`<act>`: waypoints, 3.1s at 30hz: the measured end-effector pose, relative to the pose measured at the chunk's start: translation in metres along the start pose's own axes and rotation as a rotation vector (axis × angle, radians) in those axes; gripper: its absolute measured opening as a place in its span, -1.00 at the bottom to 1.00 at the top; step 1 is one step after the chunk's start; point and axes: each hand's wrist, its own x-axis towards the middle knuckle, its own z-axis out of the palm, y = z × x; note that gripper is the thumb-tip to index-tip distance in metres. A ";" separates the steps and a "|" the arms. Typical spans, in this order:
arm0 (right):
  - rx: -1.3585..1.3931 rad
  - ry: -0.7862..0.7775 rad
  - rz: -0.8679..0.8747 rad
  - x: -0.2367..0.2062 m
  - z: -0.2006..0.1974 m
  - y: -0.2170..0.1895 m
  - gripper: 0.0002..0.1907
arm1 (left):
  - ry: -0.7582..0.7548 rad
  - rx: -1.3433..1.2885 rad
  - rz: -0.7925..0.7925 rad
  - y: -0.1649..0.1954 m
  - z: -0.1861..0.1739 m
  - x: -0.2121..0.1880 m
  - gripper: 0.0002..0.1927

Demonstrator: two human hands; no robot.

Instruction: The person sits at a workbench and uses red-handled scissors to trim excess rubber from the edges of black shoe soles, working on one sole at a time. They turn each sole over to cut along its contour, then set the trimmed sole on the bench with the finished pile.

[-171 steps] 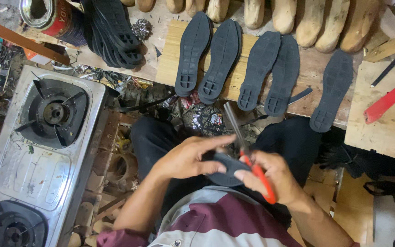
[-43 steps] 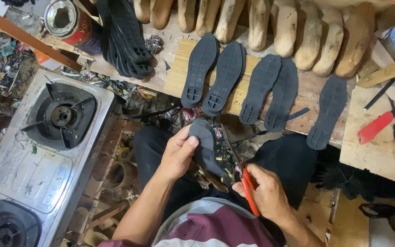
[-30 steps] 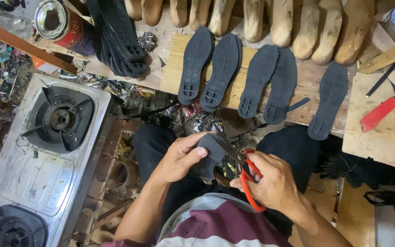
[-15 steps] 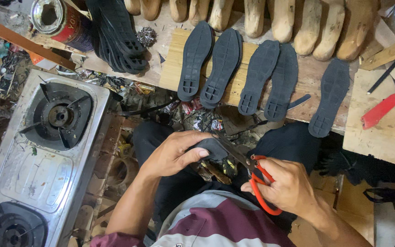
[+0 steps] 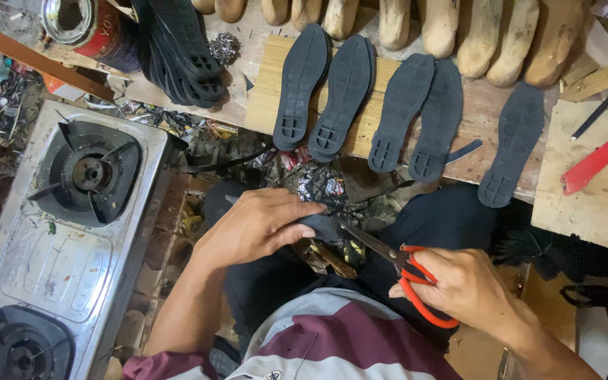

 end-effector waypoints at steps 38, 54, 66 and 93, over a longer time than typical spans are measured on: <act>0.404 0.100 0.375 0.017 0.090 0.000 -0.65 | 0.713 -0.947 -0.536 -0.030 0.085 0.004 -0.60; -0.099 0.380 -0.082 0.024 0.046 -0.011 -0.55 | 0.481 -0.821 -0.537 -0.002 0.084 0.003 -0.69; 0.260 0.424 0.254 -0.001 0.066 0.016 -0.69 | 1.201 -0.684 -0.320 -0.030 0.029 0.021 -0.70; 0.464 0.378 0.449 -0.029 0.093 0.039 -0.75 | 0.850 0.135 -0.491 -0.060 0.048 0.059 -0.59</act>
